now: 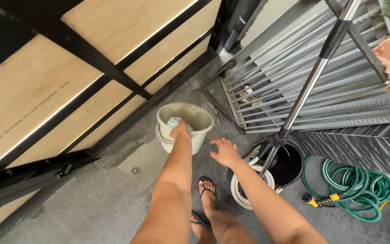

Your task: Cleaning and wiping shoes using a bucket of water and a cloth.

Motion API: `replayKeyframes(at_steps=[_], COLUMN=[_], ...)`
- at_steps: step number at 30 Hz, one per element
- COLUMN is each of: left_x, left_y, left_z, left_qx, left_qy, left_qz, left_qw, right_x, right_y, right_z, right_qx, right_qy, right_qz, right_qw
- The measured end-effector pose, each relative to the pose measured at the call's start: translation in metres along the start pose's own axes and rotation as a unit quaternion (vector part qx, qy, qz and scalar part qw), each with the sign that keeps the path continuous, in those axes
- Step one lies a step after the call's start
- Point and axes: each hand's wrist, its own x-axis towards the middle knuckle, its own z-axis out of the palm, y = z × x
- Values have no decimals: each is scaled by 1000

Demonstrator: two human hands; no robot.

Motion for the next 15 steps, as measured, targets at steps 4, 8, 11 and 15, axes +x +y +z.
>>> replayKeyframes(at_steps=[4,8,11,15], left_x=[38,76,86,92], left_y=[-11,-22,-31,-49], left_z=[-11,-56,-96,-152], left_qx=[-5,-94,-132,-134], left_qy=[-33,-172,-247,-331], left_qz=[61,42,45,54], left_qw=[998,980,959,933], right_x=[5,3,-3,-17], right_y=[-4,-27,-55,-96], right_z=[-6,4,13,40], right_qx=[-10,-7,-34,-119], right_qy=[23,70,111,125], right_qz=[-6,-8,-50,-126], right_qw=[1000,998,992,977])
